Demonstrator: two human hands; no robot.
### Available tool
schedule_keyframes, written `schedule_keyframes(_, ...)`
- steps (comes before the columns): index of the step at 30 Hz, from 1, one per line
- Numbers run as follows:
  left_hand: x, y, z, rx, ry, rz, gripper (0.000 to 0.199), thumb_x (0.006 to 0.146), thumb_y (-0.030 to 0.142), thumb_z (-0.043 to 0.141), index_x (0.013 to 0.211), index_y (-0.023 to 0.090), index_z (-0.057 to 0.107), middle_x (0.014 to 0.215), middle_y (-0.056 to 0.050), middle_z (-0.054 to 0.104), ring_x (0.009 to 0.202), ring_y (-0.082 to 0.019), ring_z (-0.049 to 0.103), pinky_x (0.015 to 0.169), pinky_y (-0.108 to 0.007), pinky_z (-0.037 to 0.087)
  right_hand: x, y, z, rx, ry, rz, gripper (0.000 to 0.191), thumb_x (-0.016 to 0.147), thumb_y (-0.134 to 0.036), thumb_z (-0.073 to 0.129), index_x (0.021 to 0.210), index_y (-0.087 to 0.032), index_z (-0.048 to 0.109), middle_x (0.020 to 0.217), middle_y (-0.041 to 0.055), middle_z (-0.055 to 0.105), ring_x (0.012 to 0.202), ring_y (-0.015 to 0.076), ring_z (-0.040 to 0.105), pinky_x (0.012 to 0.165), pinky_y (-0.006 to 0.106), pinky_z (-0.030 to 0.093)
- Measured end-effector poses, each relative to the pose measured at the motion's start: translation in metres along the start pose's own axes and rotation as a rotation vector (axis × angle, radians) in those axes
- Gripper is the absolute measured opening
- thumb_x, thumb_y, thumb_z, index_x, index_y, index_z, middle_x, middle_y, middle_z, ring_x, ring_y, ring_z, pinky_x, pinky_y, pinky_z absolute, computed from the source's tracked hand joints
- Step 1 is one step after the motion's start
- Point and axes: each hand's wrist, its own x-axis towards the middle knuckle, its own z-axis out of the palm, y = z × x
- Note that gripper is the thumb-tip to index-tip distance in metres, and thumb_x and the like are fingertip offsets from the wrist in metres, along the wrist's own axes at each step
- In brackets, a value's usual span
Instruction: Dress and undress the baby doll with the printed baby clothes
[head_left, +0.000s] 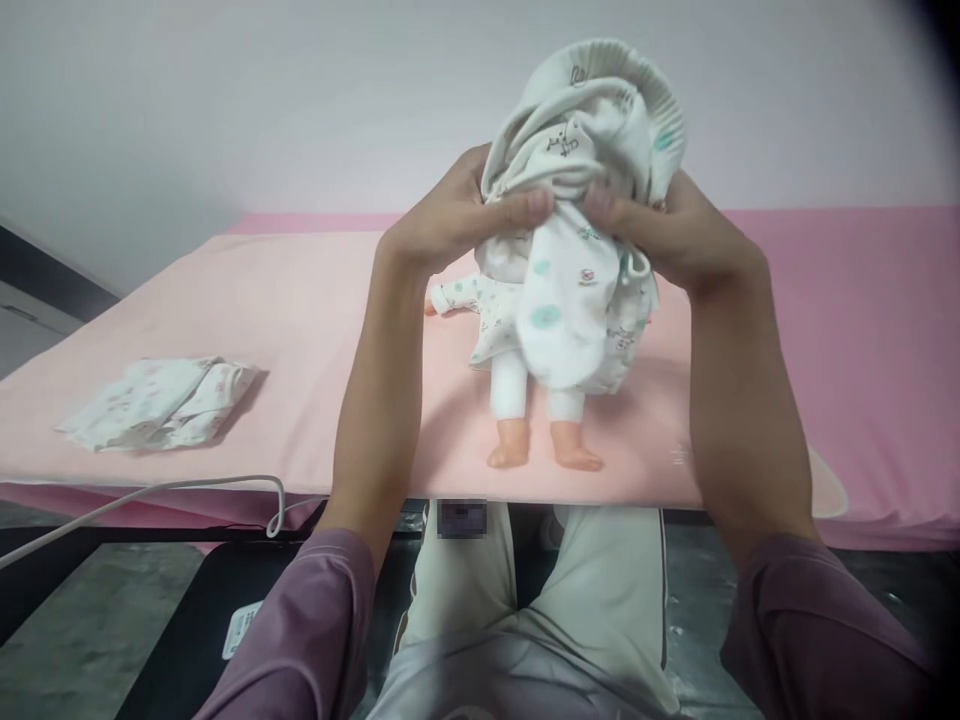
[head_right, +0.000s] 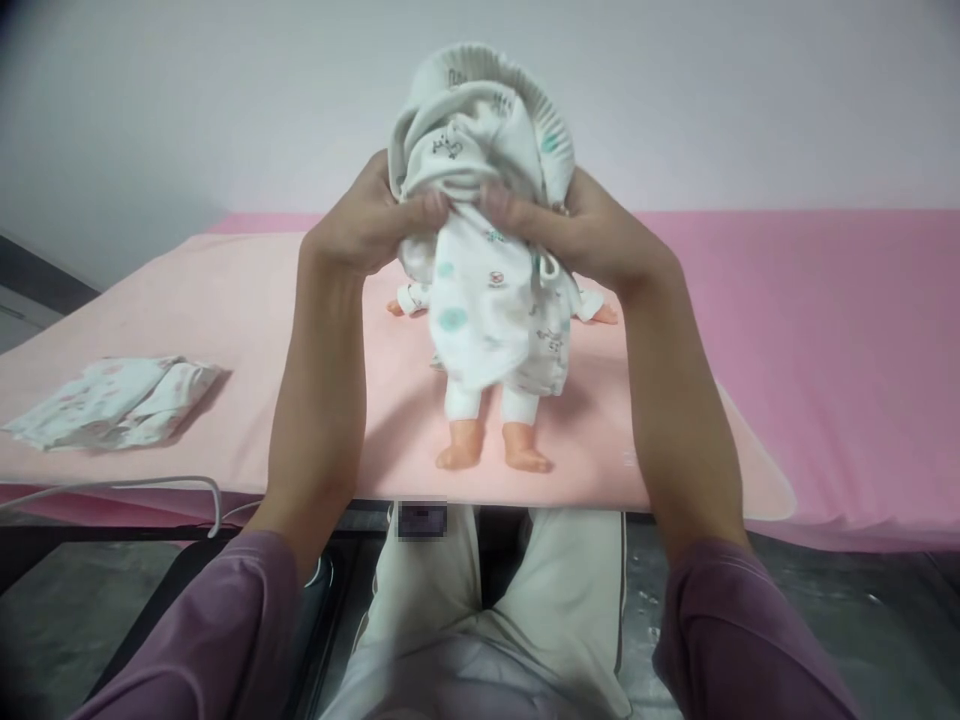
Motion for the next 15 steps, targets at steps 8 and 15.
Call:
schedule_keyframes(8, 0.005, -0.008, 0.01, -0.159, -0.092, 0.092, 0.058, 0.09, 0.071, 0.085, 0.112, 0.018, 0.077, 0.098, -0.005, 0.07, 0.103, -0.027, 0.078, 0.084, -0.037, 0.06, 0.0, -0.002, 0.008, 0.106, 0.166, -0.13, 0.05, 0.099, -0.064, 0.086, 0.133, -0.028, 0.077, 0.139, 0.0042, 0.081, 0.149, 0.035, 0.067, 0.117, 0.047, 0.064)
schedule_keyframes(15, 0.004, -0.002, 0.011, -0.058, 0.064, 0.081, 0.047, 0.103, 0.064, 0.07, 0.126, 0.023, 0.075, 0.117, -0.006, 0.072, 0.138, -0.031, 0.067, 0.103, -0.037, 0.058, -0.004, 0.008, -0.015, 0.028, -0.304, 0.084, 0.065, 0.092, -0.068, 0.091, 0.126, -0.016, 0.076, 0.126, 0.0035, 0.082, 0.132, 0.0318, 0.076, 0.109, 0.044, 0.066)
